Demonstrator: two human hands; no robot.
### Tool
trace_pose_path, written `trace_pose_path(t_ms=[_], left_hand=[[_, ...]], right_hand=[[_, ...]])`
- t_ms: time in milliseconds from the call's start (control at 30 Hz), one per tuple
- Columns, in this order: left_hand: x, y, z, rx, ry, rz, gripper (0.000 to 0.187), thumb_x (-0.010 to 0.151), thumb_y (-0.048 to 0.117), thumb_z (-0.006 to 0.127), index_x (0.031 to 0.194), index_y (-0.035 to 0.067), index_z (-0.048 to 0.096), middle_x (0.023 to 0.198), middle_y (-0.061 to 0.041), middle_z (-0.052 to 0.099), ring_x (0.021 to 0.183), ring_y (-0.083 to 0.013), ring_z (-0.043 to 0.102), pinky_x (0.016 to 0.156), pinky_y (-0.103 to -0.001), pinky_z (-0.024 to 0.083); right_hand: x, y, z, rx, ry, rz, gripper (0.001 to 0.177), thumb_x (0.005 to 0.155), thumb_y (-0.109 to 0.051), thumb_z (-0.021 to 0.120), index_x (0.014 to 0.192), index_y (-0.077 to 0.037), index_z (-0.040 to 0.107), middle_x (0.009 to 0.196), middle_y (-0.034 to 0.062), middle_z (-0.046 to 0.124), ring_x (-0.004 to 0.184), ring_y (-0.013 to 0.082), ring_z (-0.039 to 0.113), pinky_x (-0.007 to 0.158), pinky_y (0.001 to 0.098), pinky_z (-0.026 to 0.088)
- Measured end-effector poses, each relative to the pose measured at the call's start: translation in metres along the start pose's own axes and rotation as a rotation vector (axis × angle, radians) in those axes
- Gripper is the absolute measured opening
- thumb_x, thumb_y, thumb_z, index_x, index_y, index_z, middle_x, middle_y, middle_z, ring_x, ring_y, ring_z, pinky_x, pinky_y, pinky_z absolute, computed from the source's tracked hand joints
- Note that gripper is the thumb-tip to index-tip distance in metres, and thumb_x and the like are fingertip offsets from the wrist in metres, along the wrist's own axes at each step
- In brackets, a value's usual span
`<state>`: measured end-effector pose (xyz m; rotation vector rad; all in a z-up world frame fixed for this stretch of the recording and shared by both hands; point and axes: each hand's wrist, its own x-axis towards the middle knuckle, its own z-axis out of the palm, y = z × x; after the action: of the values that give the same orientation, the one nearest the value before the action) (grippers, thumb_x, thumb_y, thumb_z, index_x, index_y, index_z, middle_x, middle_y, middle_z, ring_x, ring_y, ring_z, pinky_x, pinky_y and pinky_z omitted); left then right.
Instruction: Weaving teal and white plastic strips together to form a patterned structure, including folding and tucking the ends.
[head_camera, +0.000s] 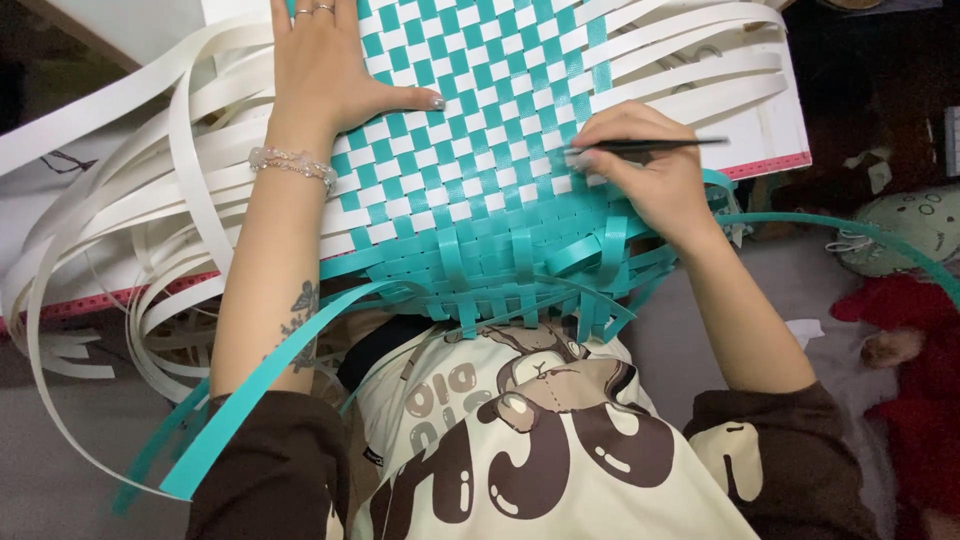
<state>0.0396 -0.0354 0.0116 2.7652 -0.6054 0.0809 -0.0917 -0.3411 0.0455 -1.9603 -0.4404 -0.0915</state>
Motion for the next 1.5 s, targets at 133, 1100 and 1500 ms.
trace_pose_path(t_ms=[133,1100,1500], left_hand=[[0.0,-0.001,0.001,0.015,0.012,0.011,0.127,0.064,0.091,0.062,0.148,0.002,0.027,0.151,-0.021,0.032,0.138,-0.0391,0.025,0.107,-0.053,0.006],[0.024,-0.015,-0.026,-0.058,0.118,-0.729,0.107,0.079,0.036,0.085,0.143,-0.001,0.008,0.107,-0.014,0.061,0.096,-0.0322,0.061,0.073,-0.045,0.053],[0.006,-0.003,-0.097,-0.207,0.129,-0.534,0.065,0.071,0.03,0.095,0.057,0.018,0.033,0.06,0.007,0.051,0.057,-0.01,0.048,0.047,-0.031,0.037]], right_hand=[[-0.006,-0.017,-0.002,-0.035,0.062,-0.153,0.016,0.1,-0.006,0.055,0.11,0.006,0.062,0.094,0.0212,0.065,0.079,0.0285,0.066,0.074,0.0342,0.057],[0.015,0.045,0.022,-0.549,0.214,-0.299,0.021,0.09,-0.009,0.07,0.109,-0.003,0.062,0.124,0.0187,0.062,0.128,0.0415,0.045,0.104,0.0621,0.032],[0.025,0.029,0.011,-0.418,0.349,-0.248,0.024,0.094,-0.01,0.064,0.117,-0.006,0.057,0.135,0.0193,0.053,0.136,0.0391,0.035,0.109,0.0574,0.034]])
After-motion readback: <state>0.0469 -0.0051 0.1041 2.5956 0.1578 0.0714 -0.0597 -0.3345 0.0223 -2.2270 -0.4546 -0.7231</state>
